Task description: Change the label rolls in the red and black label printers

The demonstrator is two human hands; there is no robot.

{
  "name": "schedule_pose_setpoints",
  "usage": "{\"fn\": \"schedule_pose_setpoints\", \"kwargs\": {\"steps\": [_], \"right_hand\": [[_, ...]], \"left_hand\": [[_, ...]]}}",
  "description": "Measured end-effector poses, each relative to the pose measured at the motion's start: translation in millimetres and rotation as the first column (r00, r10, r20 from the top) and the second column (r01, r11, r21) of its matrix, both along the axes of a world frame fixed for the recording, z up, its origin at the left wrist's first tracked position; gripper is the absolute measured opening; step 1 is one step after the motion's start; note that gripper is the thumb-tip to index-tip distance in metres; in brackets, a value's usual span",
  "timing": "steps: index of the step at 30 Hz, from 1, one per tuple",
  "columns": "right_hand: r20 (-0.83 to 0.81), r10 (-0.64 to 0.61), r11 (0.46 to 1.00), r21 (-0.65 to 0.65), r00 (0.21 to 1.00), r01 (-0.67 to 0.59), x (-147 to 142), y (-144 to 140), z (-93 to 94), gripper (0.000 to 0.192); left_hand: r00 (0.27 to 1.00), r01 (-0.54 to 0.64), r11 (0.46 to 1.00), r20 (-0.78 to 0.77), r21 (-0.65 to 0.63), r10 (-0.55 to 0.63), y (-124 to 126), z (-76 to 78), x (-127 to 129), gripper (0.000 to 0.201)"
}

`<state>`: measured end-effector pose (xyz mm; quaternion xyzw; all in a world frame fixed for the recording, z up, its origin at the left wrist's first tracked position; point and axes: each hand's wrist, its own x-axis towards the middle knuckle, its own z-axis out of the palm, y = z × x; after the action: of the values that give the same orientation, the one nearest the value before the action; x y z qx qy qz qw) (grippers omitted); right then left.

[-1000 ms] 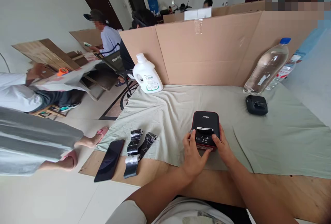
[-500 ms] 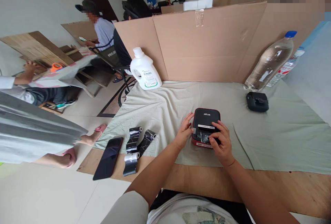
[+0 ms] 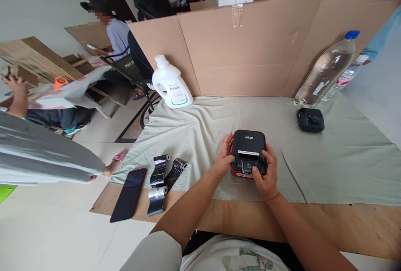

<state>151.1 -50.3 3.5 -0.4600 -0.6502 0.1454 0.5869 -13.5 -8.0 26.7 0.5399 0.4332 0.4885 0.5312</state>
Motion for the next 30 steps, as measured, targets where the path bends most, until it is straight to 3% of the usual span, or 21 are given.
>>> {"fn": "schedule_pose_setpoints", "kwargs": {"steps": [5, 9, 11, 13, 16, 19, 22, 25, 27, 30], "right_hand": [[-0.026, 0.001, 1.0, -0.027, 1.0, -0.002, 0.1, 0.3, -7.3, 0.063], [-0.02, 0.084, 0.996, 0.016, 0.996, -0.084, 6.3, 3.4, -14.2, 0.054], [-0.014, 0.105, 0.994, 0.028, 0.994, -0.105, 9.0, 4.8, -15.9, 0.055], [-0.017, 0.103, 0.995, 0.011, 0.995, -0.103, 10.4, 5.7, -17.1, 0.06], [-0.034, 0.093, 0.996, 0.004, 0.995, -0.093, 10.6, 6.5, -18.9, 0.061], [-0.033, 0.09, 0.996, 0.023, 0.995, -0.09, 10.3, 7.1, -20.0, 0.057], [-0.024, 0.086, 0.996, 0.037, 0.996, -0.085, 10.6, 7.5, -19.4, 0.053], [-0.016, 0.086, 0.995, 0.048, 0.996, -0.085, 11.0, 7.5, -18.2, 0.05], [-0.012, 0.084, 0.995, 0.046, 0.996, -0.084, 11.1, 7.5, -18.1, 0.049], [-0.012, 0.079, 0.996, 0.047, 0.997, -0.078, 11.2, 8.1, -19.7, 0.048]], "left_hand": [[0.998, -0.015, 1.0, 0.067, 0.028, 0.013, -0.4, -4.9, 1.0, 0.092], [0.996, 0.017, 0.999, 0.092, -0.027, -0.014, -0.1, -3.4, 0.6, 0.079], [1.0, -0.018, 0.999, 0.006, -0.032, 0.018, -0.5, 1.6, -1.2, 0.069], [0.977, -0.123, 0.99, -0.166, 0.062, 0.132, 0.2, 10.9, -2.7, 0.054], [0.88, -0.174, 0.95, -0.392, 0.258, 0.268, 6.7, 30.6, -0.3, 0.033], [0.792, 0.051, 0.959, -0.596, 0.28, 0.132, 20.9, 48.8, 10.3, 0.031], [0.555, 0.267, 0.946, -0.832, 0.184, 0.005, 36.9, 57.2, 25.5, 0.029], [0.326, 0.364, 0.928, -0.944, 0.08, -0.047, 48.3, 55.3, 39.2, 0.019], [0.264, 0.378, 0.925, -0.963, 0.046, -0.06, 52.4, 51.3, 45.8, 0.011], [0.262, 0.348, 0.937, -0.963, 0.042, -0.054, 54.9, 46.0, 50.7, 0.007]]}}
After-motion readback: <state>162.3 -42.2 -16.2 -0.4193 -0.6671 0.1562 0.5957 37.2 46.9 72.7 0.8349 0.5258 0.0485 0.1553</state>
